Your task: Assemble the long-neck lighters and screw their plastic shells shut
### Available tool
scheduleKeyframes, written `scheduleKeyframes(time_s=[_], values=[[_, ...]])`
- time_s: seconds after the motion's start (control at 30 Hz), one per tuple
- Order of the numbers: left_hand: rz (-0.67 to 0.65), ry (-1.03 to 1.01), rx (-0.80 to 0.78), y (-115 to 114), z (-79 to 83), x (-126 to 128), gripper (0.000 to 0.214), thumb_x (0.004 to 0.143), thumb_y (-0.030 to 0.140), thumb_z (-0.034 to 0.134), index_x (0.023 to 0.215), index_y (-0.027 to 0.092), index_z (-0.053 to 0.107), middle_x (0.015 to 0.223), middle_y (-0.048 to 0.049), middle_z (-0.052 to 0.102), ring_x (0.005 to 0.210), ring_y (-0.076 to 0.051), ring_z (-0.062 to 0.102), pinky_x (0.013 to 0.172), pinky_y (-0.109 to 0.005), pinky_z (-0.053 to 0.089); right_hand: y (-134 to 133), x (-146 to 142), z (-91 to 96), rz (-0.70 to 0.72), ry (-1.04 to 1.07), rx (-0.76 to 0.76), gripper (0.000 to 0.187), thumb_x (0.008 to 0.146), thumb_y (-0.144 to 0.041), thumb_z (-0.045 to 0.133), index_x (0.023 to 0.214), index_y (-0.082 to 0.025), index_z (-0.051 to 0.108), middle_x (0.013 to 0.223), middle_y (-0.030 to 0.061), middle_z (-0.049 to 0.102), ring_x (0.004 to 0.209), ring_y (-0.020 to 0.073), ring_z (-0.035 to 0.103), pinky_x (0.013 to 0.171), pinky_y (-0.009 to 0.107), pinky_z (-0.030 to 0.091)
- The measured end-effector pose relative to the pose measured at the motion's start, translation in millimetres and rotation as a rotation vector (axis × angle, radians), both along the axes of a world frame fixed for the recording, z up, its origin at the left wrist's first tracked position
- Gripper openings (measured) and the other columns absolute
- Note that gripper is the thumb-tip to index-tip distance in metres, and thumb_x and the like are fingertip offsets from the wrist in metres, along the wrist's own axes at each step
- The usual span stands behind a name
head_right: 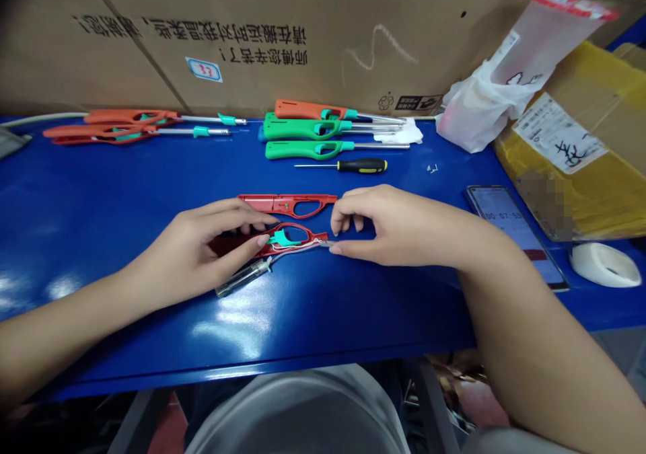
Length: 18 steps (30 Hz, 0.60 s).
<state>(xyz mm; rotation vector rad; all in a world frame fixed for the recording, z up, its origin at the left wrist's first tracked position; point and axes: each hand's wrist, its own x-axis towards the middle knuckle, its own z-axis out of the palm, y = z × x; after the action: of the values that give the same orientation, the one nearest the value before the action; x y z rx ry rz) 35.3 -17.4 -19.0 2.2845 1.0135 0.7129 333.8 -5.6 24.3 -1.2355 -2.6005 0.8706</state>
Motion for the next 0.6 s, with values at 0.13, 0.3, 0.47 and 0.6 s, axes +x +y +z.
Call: scheduleKeyframes(time_s=[0.13, 0.3, 0.47, 0.6], values=[[-0.074, 0.015, 0.065, 0.3, -1.0, 0.2, 0.031, 0.103, 0.023, 0.057, 0.127, 0.015, 0.074, 0.113, -0.0102, 0.072, 0.094, -0.016, 0.070, 0.075, -0.024, 0.058, 0.2, 6.9, 0.5, 0.048, -0.061, -0.011, 0.015, 0.092, -0.039, 0.070, 0.096, -0.024, 0.073, 0.100, 0.0020, 0.075, 0.088, 0.0175, 0.067, 0.077, 0.029, 0.050], [-0.180, 0.074, 0.146, 2.7, -0.7, -0.1, 0.034, 0.105, 0.027, 0.059, 0.136, 0.018, 0.070, 0.128, -0.0114, 0.070, 0.120, -0.022, 0.066, 0.106, -0.035, 0.053, 1.1, 1.0, -4.2, 0.037, -0.058, 0.010, 0.012, 0.094, -0.029, 0.063, 0.097, -0.022, 0.072, 0.098, 0.0029, 0.075, 0.084, 0.0165, 0.067, 0.073, 0.029, 0.049], [-0.238, 0.131, 0.135, 4.7, 1.0, -2.6, 0.035, 0.106, 0.029, 0.057, 0.137, 0.022, 0.070, 0.137, -0.0116, 0.068, 0.128, -0.026, 0.063, 0.111, -0.042, 0.050, 1.0, -1.6, -4.2, 0.045, 0.008, 0.032, 0.017, 0.095, -0.023, 0.061, 0.101, -0.023, 0.077, 0.095, 0.0019, 0.078, 0.079, 0.0166, 0.069, 0.071, 0.029, 0.049], [-0.254, 0.153, 0.143, 5.9, -0.3, -4.9, 0.038, 0.104, 0.022, 0.054, 0.138, 0.023, 0.070, 0.141, -0.0123, 0.067, 0.132, -0.027, 0.062, 0.113, -0.044, 0.049, 2.6, -0.6, -6.5, 0.115, 0.063, 0.133, 0.023, 0.097, -0.019, 0.059, 0.101, -0.024, 0.080, 0.100, 0.0044, 0.079, 0.090, 0.0190, 0.071, 0.082, 0.032, 0.052]])
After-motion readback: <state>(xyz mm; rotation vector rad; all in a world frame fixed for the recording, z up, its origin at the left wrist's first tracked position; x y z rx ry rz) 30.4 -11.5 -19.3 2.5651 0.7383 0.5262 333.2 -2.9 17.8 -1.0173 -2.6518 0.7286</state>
